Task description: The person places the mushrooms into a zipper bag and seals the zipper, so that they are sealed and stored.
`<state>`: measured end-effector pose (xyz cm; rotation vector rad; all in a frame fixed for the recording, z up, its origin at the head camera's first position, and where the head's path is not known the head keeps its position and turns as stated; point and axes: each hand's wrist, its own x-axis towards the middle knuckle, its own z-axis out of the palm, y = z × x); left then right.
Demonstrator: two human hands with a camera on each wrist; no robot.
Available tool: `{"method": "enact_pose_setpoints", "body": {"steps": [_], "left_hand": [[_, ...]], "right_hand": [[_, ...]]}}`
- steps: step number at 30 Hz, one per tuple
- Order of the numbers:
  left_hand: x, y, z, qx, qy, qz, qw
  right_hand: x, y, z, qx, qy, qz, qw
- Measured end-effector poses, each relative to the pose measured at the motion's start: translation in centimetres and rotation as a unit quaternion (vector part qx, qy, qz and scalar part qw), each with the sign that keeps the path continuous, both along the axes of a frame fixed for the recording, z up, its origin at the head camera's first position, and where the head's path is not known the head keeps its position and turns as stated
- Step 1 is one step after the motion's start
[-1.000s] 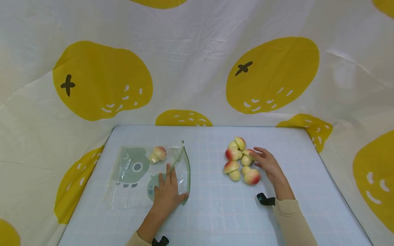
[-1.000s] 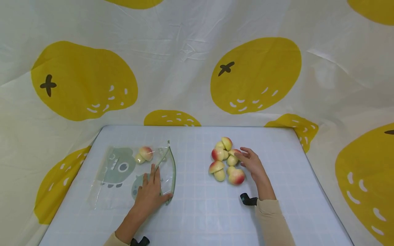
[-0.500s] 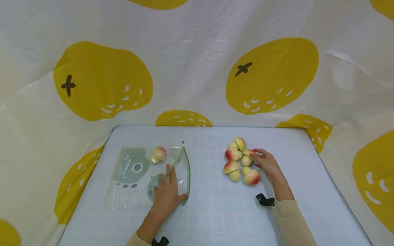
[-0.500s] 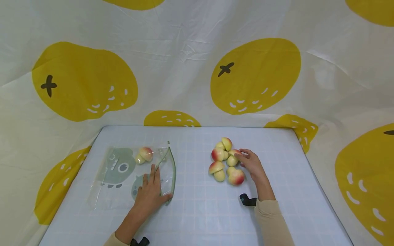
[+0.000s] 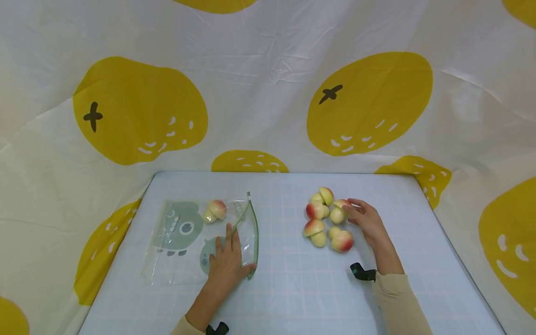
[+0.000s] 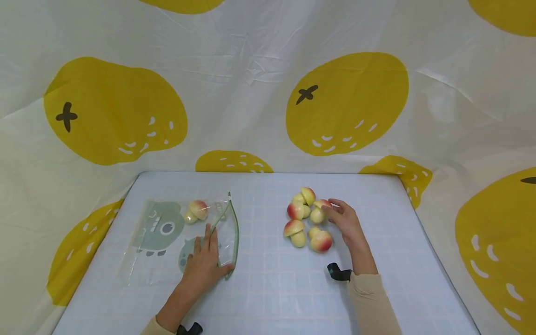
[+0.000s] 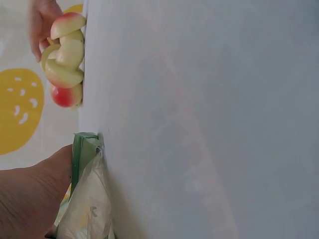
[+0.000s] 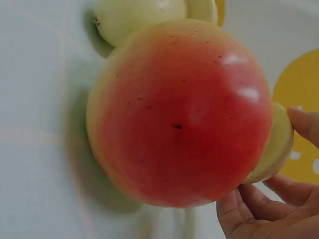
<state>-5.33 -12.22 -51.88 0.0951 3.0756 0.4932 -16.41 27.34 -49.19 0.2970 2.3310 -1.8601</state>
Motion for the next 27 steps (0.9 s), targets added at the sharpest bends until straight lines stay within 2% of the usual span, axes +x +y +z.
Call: {"method": "enact_pose_setpoints", "body": {"steps": [7, 17, 22, 27], "left_hand": [[0.0, -0.1, 0.0, 0.0, -0.005, -0.003, 1.0], [0.0, 0.0, 0.0, 0.005, -0.007, -0.003, 1.0], [0.0, -0.1, 0.0, 0.005, -0.007, -0.002, 1.0], [-0.1, -0.1, 0.0, 0.007, -0.008, -0.004, 0.9999]], "right_hand": [[0.4, -0.6, 1.4, -0.025, 0.014, -0.004, 0.9996], [0.9, -2.7, 3.0, -0.098, 0.086, 0.017, 0.9914], [0.7, -4.1, 3.4, -0.095, 0.096, 0.039, 0.9901], [0.6, -5.9, 3.8, -0.094, 0.089, 0.06, 0.9898]]}}
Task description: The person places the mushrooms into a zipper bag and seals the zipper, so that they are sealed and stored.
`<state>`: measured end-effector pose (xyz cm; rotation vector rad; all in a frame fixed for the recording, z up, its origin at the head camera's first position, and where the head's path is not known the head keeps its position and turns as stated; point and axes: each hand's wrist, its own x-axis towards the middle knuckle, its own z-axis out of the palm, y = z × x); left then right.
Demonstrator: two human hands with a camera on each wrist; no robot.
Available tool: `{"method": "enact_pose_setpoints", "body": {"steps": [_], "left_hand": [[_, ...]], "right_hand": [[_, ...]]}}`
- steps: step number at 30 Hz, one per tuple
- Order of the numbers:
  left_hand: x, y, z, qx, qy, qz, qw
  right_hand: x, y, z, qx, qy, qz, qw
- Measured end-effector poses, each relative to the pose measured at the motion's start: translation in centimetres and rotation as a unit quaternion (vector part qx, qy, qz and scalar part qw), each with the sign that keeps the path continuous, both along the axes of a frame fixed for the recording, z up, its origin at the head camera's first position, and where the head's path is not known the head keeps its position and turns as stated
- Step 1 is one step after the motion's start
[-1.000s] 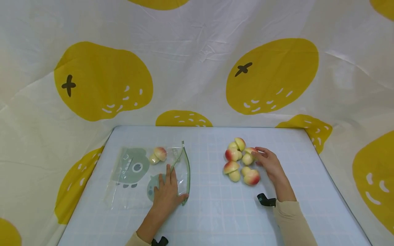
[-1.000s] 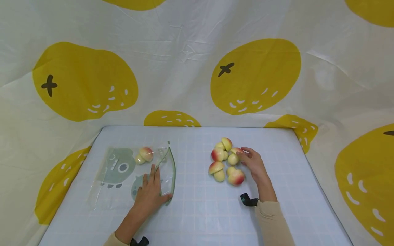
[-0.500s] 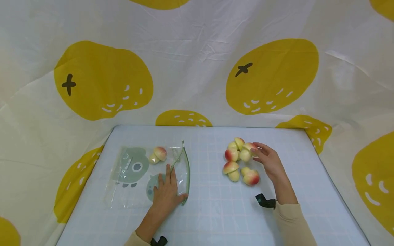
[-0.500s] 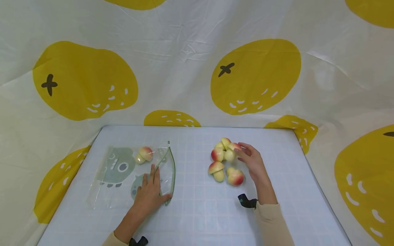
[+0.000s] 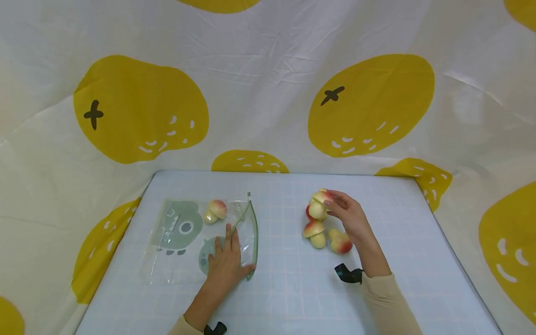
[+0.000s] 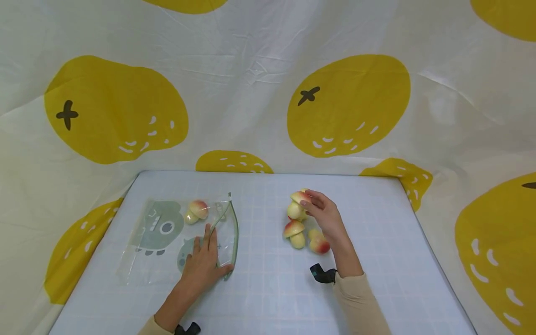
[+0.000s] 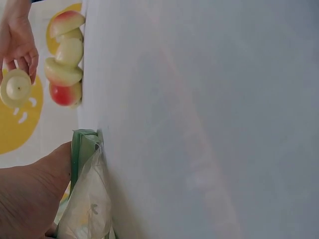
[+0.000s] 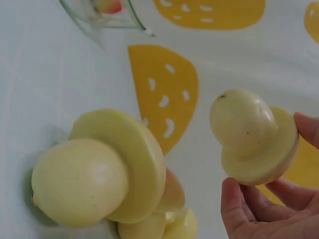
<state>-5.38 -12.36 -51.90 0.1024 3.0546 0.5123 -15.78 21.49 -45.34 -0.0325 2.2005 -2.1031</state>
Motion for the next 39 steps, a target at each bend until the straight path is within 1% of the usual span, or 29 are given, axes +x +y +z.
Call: {"method": "enact_pose_setpoints", "body": {"steps": [9, 15, 19, 24, 33, 39], "left_hand": [[0.0, 0.0, 0.0, -0.006, 0.006, -0.001, 1.0], [0.0, 0.1, 0.0, -0.001, 0.002, 0.001, 1.0], [-0.1, 0.1, -0.1, 0.001, -0.005, 0.004, 1.0], [-0.1, 0.1, -0.2, 0.002, -0.008, 0.006, 0.9999], [-0.2, 0.2, -0.1, 0.011, -0.017, 0.007, 0.9998], [-0.2, 0.3, 0.2, 0.009, -0.027, 0.013, 0.9995]], "right_hand": [[-0.2, -3.6, 0.6, -0.023, -0.006, 0.037, 0.999], [-0.6, -5.5, 0.4, -0.032, -0.013, 0.054, 0.998], [-0.6, -6.7, 0.1, -0.039, -0.007, 0.071, 0.9967], [-0.7, -8.3, -0.7, -0.043, -0.002, 0.094, 0.9947], [-0.5, -10.9, -2.6, -0.068, -0.036, 0.111, 0.9908], [-0.4, -12.9, -3.7, -0.046, -0.034, 0.13, 0.9898]]}}
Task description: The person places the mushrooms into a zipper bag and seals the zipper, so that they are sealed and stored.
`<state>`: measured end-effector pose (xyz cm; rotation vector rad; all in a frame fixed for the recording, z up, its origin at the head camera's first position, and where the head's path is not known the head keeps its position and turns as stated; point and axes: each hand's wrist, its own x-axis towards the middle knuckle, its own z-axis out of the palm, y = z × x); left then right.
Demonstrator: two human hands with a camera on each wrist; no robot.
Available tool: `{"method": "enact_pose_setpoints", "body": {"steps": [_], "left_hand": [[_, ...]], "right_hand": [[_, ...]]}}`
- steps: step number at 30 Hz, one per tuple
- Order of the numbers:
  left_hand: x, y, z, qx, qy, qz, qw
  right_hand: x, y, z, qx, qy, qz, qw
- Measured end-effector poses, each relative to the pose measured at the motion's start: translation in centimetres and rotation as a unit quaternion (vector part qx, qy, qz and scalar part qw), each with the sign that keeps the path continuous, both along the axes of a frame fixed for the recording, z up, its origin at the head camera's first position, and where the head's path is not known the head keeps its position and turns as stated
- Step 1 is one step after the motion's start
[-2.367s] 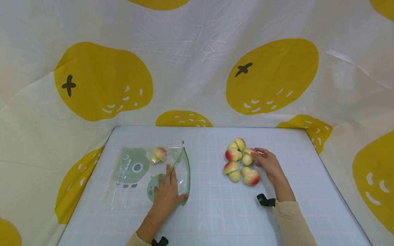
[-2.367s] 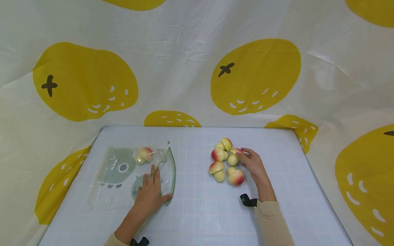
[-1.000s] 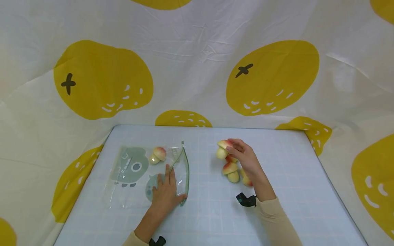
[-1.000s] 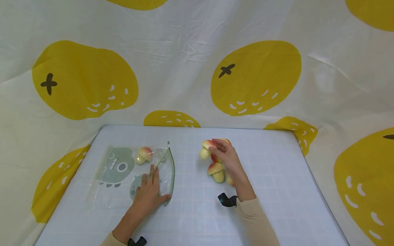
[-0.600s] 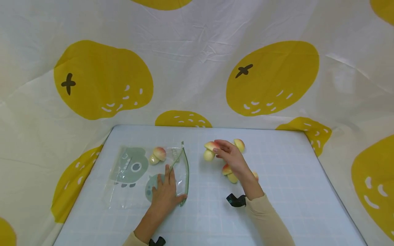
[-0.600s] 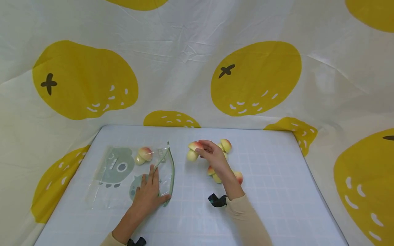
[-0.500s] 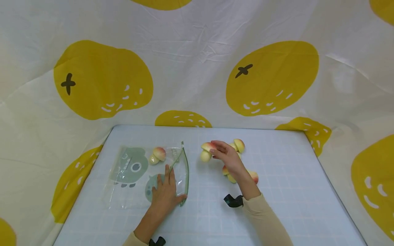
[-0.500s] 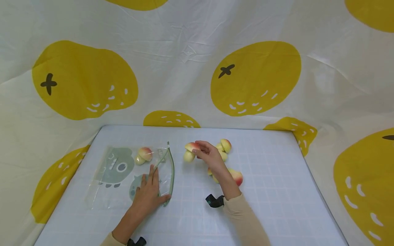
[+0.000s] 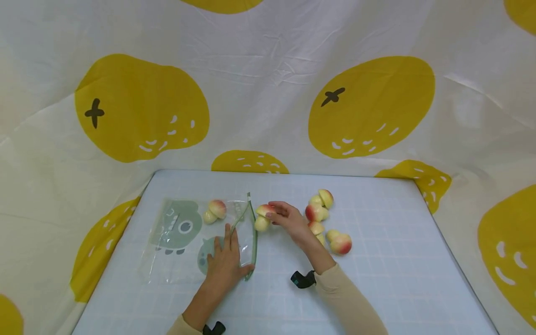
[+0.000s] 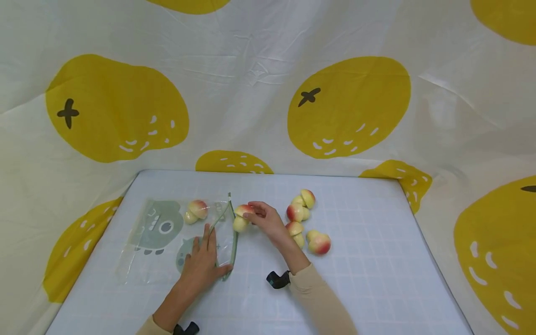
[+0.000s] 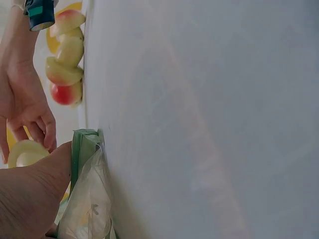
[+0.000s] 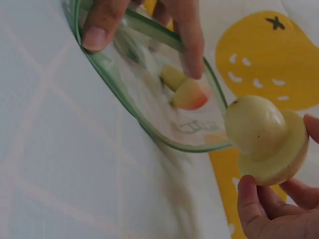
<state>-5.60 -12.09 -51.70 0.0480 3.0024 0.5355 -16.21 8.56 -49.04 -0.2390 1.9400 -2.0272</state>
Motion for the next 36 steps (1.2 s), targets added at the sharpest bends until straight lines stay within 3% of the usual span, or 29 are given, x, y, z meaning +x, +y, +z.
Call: {"method": "enact_pose_setpoints", "body": {"steps": [9, 21, 31, 36], "left_hand": [[0.1, 0.0, 0.1, 0.005, 0.011, -0.005, 0.9999], [0.1, 0.0, 0.1, -0.014, 0.014, -0.01, 0.9997], [0.0, 0.0, 0.0, -0.029, 0.018, -0.007, 0.9994], [0.0, 0.0, 0.0, -0.025, 0.02, -0.005, 0.9995]], "right_hand": [[0.0, -2.4, -1.9, 0.056, 0.015, -0.008, 0.9983], [0.6, -4.1, -2.8, 0.124, 0.059, -0.011, 0.9905], [0.7, -5.4, -3.5, 0.174, 0.08, -0.049, 0.9803], [1.2, -5.9, -3.7, 0.185, 0.094, -0.049, 0.9771]]}}
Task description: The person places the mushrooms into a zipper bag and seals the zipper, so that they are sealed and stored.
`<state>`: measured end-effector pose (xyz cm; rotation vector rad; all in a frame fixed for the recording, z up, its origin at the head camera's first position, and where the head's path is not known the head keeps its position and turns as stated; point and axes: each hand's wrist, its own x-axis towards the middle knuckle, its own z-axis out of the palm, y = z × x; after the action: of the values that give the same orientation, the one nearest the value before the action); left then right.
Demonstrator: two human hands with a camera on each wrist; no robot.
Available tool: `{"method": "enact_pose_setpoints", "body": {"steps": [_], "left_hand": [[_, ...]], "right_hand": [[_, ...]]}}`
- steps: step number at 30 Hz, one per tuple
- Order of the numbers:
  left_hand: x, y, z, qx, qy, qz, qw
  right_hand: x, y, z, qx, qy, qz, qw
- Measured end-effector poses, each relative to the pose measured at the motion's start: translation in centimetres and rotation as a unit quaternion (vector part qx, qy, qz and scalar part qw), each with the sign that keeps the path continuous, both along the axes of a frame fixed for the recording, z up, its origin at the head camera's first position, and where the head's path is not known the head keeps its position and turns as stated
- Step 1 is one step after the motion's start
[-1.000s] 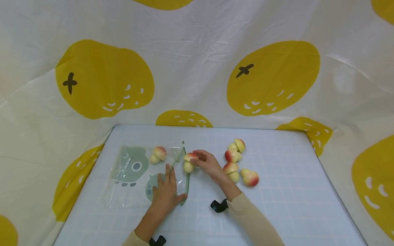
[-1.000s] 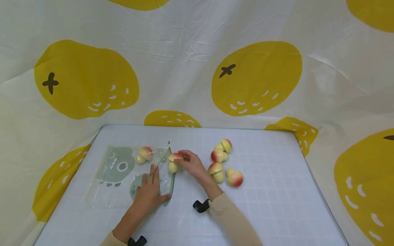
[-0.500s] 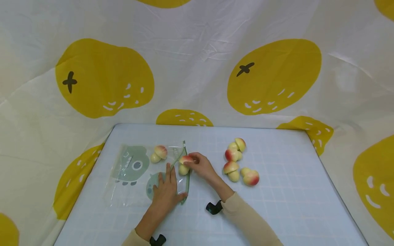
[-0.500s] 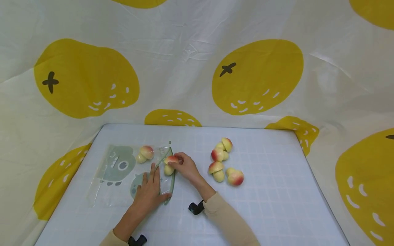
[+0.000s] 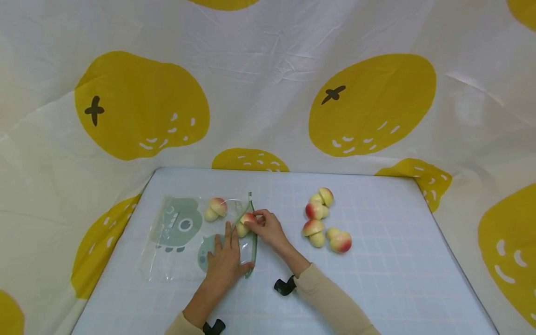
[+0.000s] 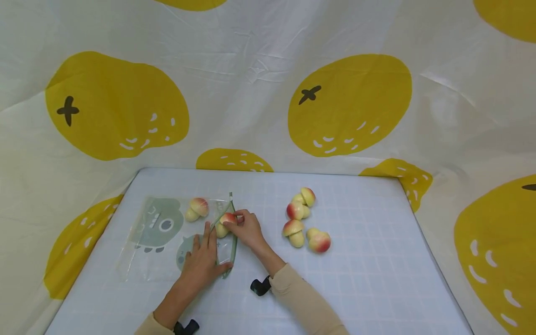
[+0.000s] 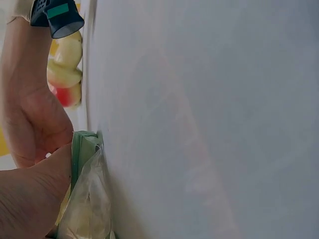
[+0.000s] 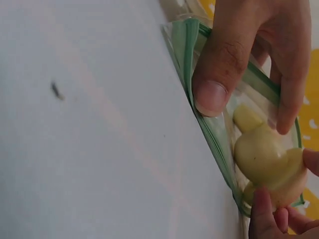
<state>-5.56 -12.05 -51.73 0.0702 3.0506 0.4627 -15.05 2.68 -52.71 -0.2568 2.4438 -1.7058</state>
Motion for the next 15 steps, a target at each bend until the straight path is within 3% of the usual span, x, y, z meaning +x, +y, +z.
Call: {"method": "enact_pose_setpoints", "body": {"steps": [3, 10, 15], "left_hand": [[0.0, 0.0, -0.1, 0.003, 0.002, 0.002, 1.0], [0.1, -0.2, -0.2, 0.004, 0.024, -0.001, 0.9997], [0.2, -0.2, -0.2, -0.003, 0.035, -0.009, 0.9994]], "right_hand": [[0.3, -0.3, -0.2, -0.005, -0.016, 0.004, 0.9999], [0.6, -0.9, -0.2, -0.07, -0.052, -0.004, 0.9962], [0.5, -1.4, -0.4, -0.174, -0.099, -0.011, 0.9798]]}}
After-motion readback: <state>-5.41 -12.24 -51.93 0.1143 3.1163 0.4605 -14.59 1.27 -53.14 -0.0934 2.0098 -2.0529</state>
